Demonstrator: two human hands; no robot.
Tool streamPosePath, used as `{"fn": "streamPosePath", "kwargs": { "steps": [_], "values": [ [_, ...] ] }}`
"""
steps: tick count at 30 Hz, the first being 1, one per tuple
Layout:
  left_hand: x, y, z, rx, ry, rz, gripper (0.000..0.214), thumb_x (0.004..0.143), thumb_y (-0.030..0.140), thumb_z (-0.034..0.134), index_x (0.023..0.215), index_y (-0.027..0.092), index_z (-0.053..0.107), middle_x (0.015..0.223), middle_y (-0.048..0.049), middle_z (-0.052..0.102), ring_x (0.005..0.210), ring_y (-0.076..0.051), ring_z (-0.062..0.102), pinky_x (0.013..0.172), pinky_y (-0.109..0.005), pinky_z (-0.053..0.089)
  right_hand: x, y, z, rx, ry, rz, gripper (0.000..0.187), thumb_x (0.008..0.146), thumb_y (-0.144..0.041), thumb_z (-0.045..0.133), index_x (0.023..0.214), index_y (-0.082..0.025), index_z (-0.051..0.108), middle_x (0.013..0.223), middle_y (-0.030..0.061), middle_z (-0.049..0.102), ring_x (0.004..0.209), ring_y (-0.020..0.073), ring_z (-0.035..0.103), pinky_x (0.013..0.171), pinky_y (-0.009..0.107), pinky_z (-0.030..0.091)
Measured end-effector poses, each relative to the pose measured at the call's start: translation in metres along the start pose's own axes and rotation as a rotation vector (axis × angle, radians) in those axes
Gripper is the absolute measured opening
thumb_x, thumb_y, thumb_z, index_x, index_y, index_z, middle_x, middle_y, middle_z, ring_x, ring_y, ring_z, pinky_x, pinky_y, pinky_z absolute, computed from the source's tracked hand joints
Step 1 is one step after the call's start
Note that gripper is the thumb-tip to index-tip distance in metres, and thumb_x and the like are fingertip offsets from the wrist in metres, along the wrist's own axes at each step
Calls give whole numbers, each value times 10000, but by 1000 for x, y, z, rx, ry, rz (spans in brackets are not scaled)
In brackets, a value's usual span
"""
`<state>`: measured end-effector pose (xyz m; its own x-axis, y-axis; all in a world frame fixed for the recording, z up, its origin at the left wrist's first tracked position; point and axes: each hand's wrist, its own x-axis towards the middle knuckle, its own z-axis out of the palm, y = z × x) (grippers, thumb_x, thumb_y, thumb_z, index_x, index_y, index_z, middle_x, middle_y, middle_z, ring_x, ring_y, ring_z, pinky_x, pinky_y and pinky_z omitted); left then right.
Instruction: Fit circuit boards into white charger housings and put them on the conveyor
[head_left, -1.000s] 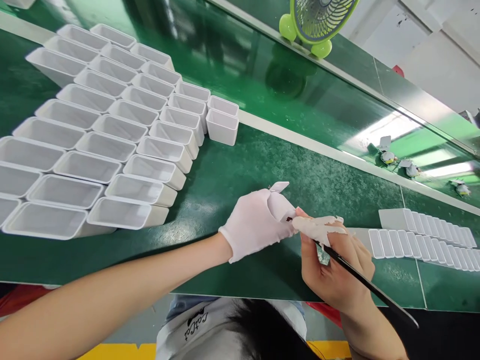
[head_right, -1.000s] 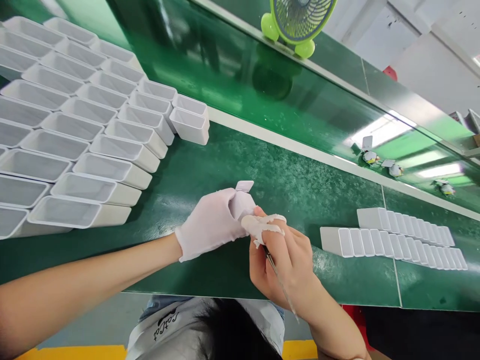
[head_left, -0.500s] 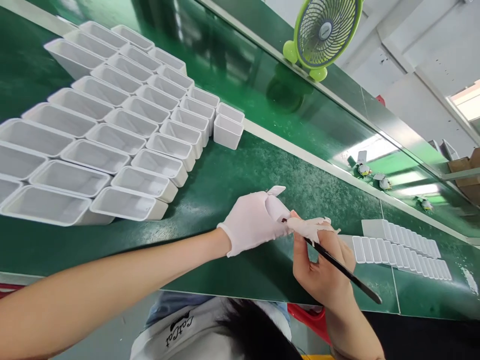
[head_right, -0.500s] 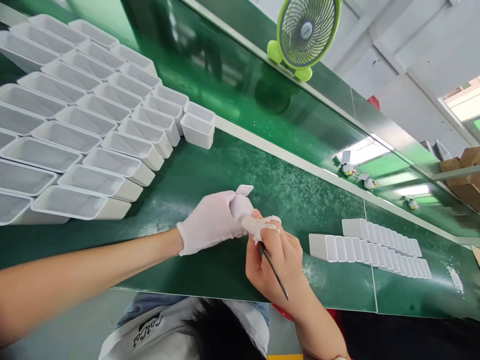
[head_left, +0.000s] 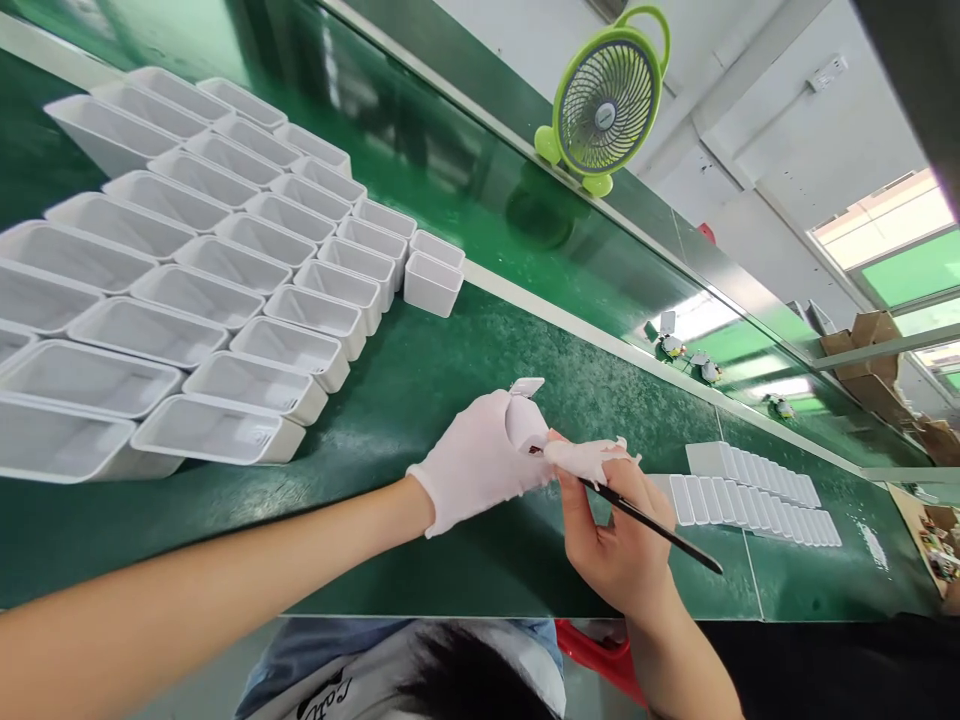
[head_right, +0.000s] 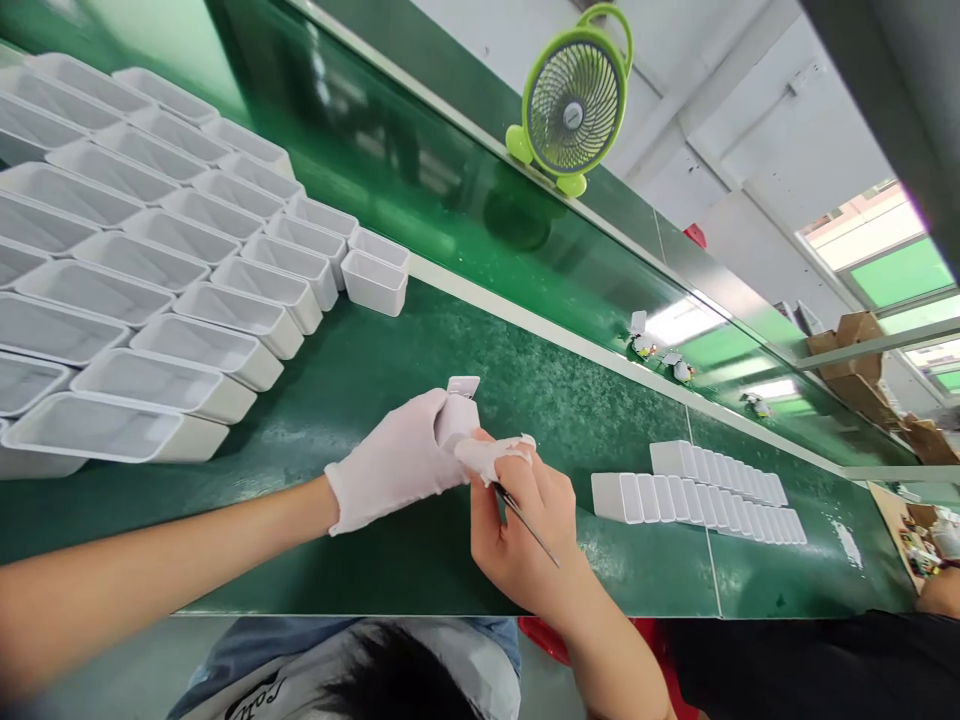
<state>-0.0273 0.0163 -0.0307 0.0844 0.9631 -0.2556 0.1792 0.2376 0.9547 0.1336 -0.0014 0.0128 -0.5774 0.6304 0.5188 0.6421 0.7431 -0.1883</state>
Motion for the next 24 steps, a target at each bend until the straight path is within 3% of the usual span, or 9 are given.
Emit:
{"fn": "streamPosePath", "kwargs": {
  "steps": [5, 9, 17, 20, 22, 24],
  "values": [
    [0, 6, 0, 65, 24, 65, 335, 696, 281, 712, 557, 240, 410, 604, 32, 570, 620, -148, 550, 655, -273, 486, -3, -2, -3, 23, 12, 70, 119, 932, -116, 611, 1009, -203, 636, 954, 85, 807, 674, 184, 725, 581, 293, 591],
    [0, 9, -5, 109, 43, 81, 337, 677, 301, 708, 561, 235, 398, 605, 26, 558, 578, -138, 511, 545, -256, 407, -1, -4, -4, 12, 41, 91, 111, 925, -132, 634, 993, -211, 672, 928, 87, 809, 593, 173, 697, 555, 288, 586],
    [2, 4, -6, 114, 59, 111, 375, 650, 337, 714, 572, 241, 361, 589, 32, 488, 566, -128, 440, 530, -267, 353, -3, -9, 0, 3, 47, 96, 147, 919, -131, 659, 1029, -226, 684, 940, 65, 810, 652, 186, 725, 558, 285, 592],
    [1, 3, -6, -36, -45, 56, 320, 680, 298, 714, 613, 235, 408, 610, 44, 513, 572, -121, 459, 530, -252, 386, -5, -3, 4, 43, 79, 96, 200, 929, -155, 667, 1112, -235, 686, 990, 69, 809, 774, 205, 747, 669, 316, 627],
    [-1, 4, -8, -185, -156, 15, 235, 707, 320, 736, 724, 230, 519, 683, 50, 582, 589, -119, 501, 526, -237, 425, -6, 1, 5, 88, 153, 114, 250, 911, -133, 691, 1130, -254, 696, 996, 55, 807, 808, 210, 751, 714, 333, 635],
    [-3, 7, -11, -273, -235, -28, 282, 696, 354, 783, 874, 233, 600, 777, 45, 644, 629, -127, 553, 527, -233, 457, -7, 3, 4, 147, 238, 145, 280, 892, -94, 704, 1111, -267, 706, 978, 41, 799, 818, 216, 754, 713, 340, 639]
  ]
}}
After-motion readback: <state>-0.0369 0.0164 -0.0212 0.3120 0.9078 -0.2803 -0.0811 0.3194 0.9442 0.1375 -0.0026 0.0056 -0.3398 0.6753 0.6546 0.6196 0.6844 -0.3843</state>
